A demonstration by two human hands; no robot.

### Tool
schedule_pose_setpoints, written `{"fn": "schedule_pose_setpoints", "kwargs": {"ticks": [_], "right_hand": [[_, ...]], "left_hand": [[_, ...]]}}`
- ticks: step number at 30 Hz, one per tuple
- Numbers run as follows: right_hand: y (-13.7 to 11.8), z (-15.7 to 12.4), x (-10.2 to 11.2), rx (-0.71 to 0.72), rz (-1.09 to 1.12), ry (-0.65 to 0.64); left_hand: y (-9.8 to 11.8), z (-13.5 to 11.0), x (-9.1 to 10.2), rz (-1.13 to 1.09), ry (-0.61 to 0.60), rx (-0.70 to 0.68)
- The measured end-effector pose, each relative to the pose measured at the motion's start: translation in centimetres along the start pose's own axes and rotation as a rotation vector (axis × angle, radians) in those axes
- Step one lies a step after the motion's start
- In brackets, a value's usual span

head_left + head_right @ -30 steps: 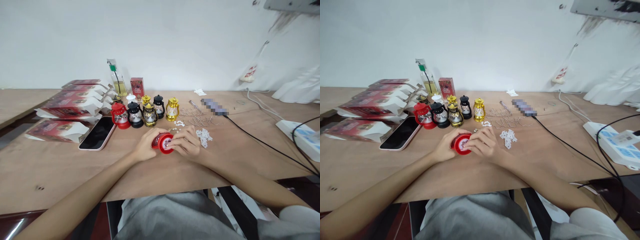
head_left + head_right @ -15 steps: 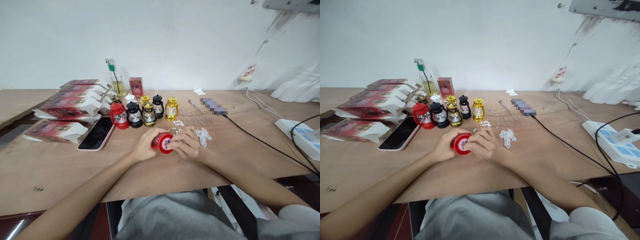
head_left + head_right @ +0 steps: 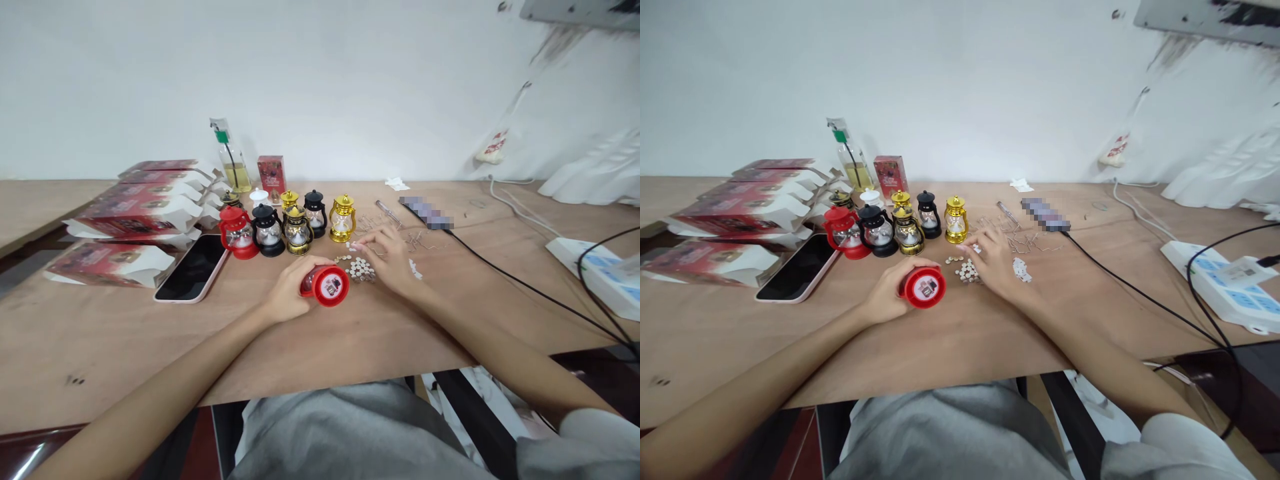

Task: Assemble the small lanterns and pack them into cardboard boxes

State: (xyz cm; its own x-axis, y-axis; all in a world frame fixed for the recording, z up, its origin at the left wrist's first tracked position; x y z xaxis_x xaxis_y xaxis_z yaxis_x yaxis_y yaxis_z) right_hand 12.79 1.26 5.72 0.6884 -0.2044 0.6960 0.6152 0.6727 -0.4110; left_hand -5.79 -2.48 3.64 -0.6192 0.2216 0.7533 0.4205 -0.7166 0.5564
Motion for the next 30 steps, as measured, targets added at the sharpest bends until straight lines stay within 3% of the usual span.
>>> {"fn": "schedule_pose_setpoints", "kwargs": {"ticks": [3, 5, 11, 21, 24, 27, 30], "right_hand": [[3.0, 0.5, -1.2, -0.216, 0.055, -0.145], [4.0, 0.5, -2.1, -0.287, 0.073, -0.224], [4.1, 0.6, -3.8, -0.276, 0.007, -0.340], [4.4, 0.7, -4.6, -0.255, -0.009, -0.386], [4.0, 0.9, -4.2, -0.215, 0.028, -0.317], [2.0, 0.8, -2.4, -0.134, 0.118, -0.108], [-1.4, 0.0, 0.0, 0.040, 0.235, 0.090]], "left_hand": [[0.0, 0.0, 0.1, 0.000, 0.003, 0.000], [-0.1, 0.0, 0.1, 0.005, 0.004, -0.004], [0.0, 0.1, 0.1, 0.011, 0.008, -0.001], [-0.1, 0.0, 0.2, 0.009, 0.014, -0.002], [0.0, 0.0, 0.2, 0.009, 0.014, 0.001], [0.0, 0.1, 0.2, 0.005, 0.015, 0.003], [-0.1, 0.1, 0.1, 0.012, 0.008, 0.007]]}}
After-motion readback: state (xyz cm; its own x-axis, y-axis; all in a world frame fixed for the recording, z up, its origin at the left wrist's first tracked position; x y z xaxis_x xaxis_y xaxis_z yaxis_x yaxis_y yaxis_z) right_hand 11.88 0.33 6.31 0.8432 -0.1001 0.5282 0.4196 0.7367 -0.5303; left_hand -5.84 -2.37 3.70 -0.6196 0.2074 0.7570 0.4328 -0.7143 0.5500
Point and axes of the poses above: each hand's wrist, its own z-axis towards the middle knuckle, its own x-axis out of the back of the hand, y = z × x, the point moved 6 cm from there along z, towards the middle knuckle, and after that the axes turned 13 degrees about -y, right-handed, at the moved point
